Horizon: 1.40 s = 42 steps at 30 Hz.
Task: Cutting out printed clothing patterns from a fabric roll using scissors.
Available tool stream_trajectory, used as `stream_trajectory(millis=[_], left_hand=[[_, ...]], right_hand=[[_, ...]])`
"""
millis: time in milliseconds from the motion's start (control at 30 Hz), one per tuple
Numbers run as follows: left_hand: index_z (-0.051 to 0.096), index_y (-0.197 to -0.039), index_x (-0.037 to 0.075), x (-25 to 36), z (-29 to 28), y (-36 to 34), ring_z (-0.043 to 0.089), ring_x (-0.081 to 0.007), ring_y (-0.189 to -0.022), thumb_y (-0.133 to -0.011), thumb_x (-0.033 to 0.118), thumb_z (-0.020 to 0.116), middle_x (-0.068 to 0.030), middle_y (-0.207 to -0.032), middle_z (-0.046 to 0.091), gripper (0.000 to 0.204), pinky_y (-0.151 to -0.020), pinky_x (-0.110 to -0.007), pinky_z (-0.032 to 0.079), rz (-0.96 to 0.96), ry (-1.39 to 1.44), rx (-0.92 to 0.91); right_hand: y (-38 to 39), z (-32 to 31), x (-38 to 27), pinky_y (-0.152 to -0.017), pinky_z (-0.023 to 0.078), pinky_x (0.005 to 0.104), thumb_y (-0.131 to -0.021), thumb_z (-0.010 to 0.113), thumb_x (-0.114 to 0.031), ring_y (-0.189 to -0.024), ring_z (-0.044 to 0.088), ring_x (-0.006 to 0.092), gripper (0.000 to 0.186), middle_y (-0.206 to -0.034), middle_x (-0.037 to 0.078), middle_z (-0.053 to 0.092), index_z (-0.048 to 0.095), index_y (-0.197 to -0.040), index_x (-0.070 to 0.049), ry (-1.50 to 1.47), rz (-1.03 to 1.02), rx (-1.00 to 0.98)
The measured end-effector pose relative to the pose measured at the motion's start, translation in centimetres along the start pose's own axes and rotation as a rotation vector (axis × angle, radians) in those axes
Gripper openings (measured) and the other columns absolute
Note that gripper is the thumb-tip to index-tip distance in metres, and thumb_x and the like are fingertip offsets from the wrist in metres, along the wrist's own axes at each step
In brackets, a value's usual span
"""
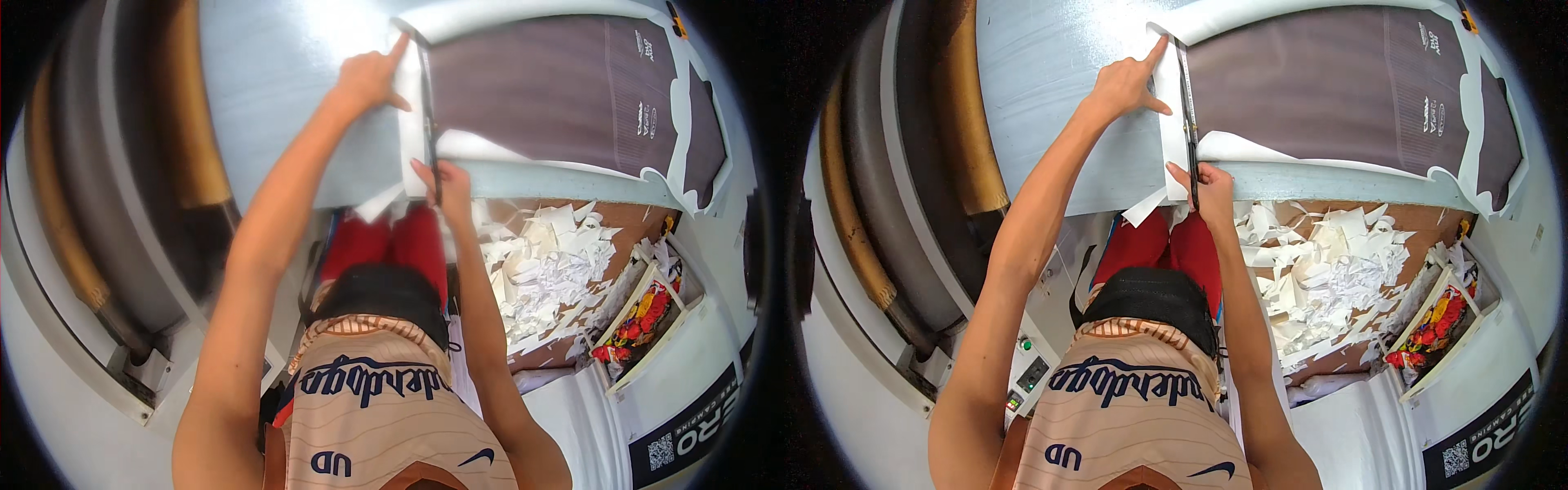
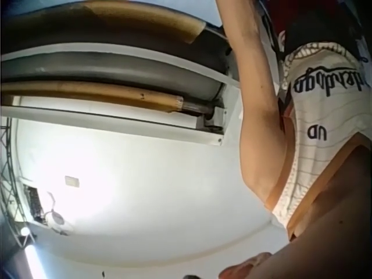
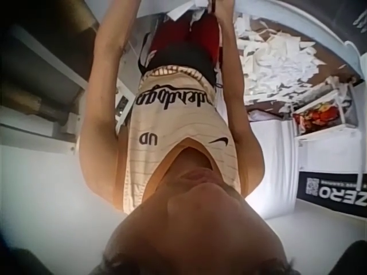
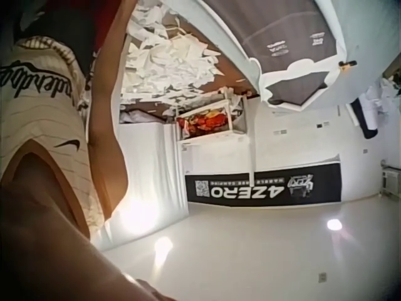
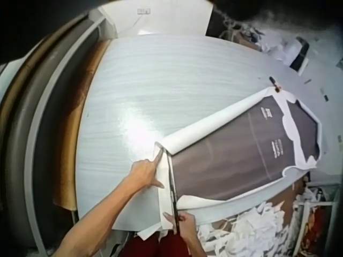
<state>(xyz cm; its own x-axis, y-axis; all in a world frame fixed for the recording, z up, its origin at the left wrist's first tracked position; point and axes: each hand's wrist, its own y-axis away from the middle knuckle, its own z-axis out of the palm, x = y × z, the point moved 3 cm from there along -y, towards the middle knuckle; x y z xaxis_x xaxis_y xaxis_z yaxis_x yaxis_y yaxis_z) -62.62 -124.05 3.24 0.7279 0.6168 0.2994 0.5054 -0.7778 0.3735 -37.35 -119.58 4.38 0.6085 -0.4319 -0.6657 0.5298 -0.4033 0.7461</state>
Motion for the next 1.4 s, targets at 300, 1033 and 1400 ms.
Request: stream_trajectory(millis=[300,1033,1400], left_hand=[[0.020,-0.166,0.017,-0.6,-0.4,-0.1,0.073,-0.0414,-0.084,-0.056,0.057,0.096,-0.0231,-0.086,0.071,0.139,-0.077,-0.048,0.059,-0.014,0.044,0.011],[0.017,-0.166,0.015,-1.0,-1.3,1.6,0.072,-0.0396,-0.080,-0.057,0.052,0.095,-0.0192,-0.084,0.072,0.139,-0.073,-0.046,0.058,0.001,0.038,-0.032],[0.052,-0.152,0.018,-2.5,-1.0,4.8,0.040,-0.0414,-0.143,-0.076,0.059,0.079,-0.0242,-0.152,0.047,0.091,-0.110,-0.059,0.037,0.245,-0.036,0.367]], right_hand=[[-0.9,0.8,-1.2,-0.043,0.032,0.0237,-0.089,0.084,-0.034,-0.044,0.047,0.0068,0.037,-0.054,-0.002,0.053,0.068,-0.075,-0.004,0.066,0.022,-0.012],[-4.6,3.7,-6.6,-0.039,0.034,0.0226,-0.081,0.090,-0.041,-0.041,0.043,0.0050,0.048,-0.053,-0.003,0.050,0.059,-0.066,-0.007,0.008,-0.054,0.022],[-5.0,4.6,-7.8,-0.039,0.034,0.0231,-0.083,0.089,-0.041,-0.041,0.044,0.0052,0.047,-0.053,-0.003,0.052,0.064,-0.070,-0.003,-0.024,-0.050,0.004]])
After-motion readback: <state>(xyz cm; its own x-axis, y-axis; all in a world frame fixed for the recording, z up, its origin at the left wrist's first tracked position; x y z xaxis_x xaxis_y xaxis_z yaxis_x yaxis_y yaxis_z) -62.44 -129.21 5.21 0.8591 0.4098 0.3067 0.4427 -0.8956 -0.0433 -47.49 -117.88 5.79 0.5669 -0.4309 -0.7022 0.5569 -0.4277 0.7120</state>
